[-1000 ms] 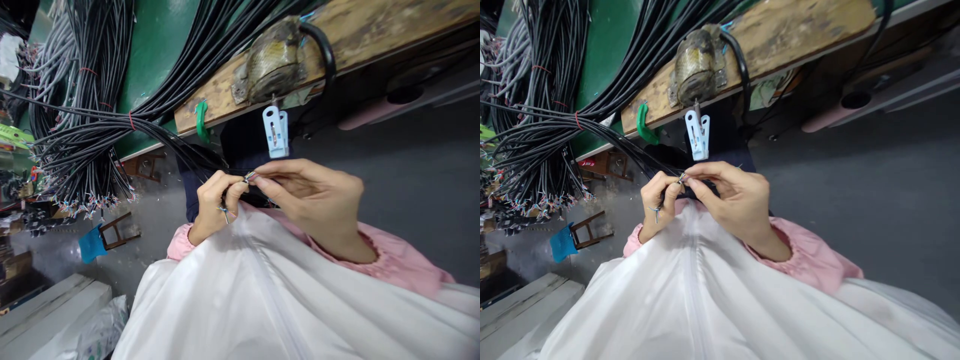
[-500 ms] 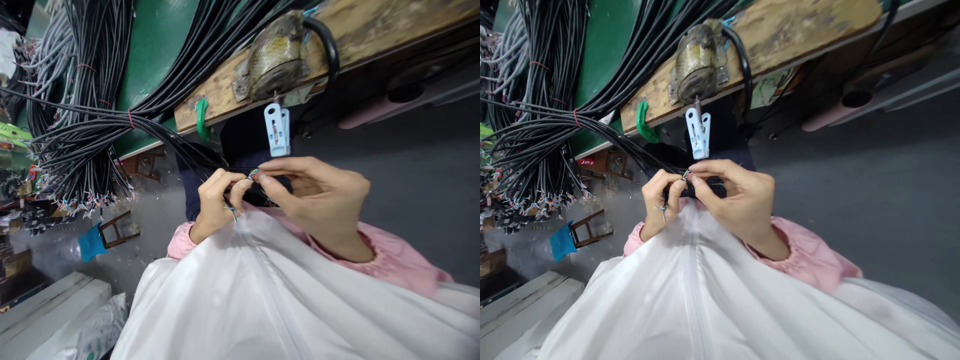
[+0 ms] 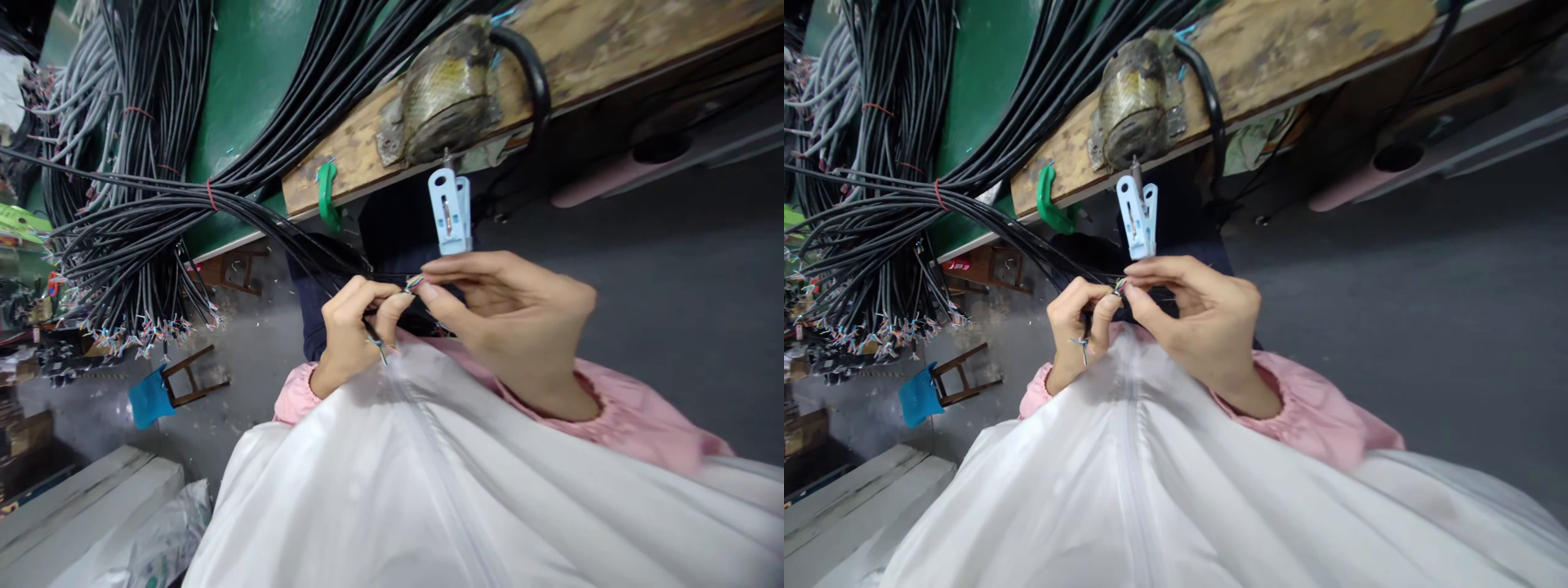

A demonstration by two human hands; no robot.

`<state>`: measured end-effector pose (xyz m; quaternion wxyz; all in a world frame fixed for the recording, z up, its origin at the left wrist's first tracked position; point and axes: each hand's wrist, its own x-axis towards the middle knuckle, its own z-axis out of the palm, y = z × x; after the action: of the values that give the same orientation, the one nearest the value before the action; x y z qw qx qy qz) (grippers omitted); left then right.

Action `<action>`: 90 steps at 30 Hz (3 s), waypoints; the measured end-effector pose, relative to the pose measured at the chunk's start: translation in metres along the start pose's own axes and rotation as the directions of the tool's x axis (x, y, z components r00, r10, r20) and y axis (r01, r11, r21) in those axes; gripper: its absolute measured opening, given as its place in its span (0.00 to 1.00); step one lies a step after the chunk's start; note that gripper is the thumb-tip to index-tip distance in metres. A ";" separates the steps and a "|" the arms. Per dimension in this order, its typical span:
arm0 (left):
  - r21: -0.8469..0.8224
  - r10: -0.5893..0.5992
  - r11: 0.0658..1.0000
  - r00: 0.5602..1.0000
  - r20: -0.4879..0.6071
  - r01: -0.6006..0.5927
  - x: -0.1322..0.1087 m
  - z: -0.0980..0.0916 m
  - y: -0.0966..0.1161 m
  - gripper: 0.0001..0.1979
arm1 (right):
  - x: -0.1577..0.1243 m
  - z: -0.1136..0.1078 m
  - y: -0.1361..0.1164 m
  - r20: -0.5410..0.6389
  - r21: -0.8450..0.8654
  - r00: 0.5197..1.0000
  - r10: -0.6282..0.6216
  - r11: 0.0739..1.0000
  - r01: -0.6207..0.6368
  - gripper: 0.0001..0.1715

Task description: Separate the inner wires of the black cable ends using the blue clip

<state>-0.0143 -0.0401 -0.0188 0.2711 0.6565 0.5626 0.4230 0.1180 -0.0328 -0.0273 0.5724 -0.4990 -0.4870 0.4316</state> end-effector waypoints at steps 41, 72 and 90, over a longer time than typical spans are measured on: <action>-0.219 0.065 0.975 0.994 0.086 -0.045 0.011 -0.013 -0.005 0.19 | 0.000 0.009 0.003 -0.087 0.120 0.988 -0.131 0.983 0.141 0.12; -0.183 -0.048 0.980 0.987 0.152 0.076 0.012 -0.008 -0.011 0.27 | 0.005 0.000 0.011 0.084 0.257 0.972 0.221 0.938 -0.235 0.10; -0.201 -0.025 0.978 0.986 0.164 0.058 0.013 -0.010 -0.010 0.26 | 0.008 0.008 0.010 0.116 0.257 0.991 0.065 0.962 -0.093 0.07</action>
<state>-0.0284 -0.0268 -0.0192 0.3906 0.6450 0.5060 0.4187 0.1110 -0.0226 -0.0365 0.5887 -0.4145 -0.4353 0.5406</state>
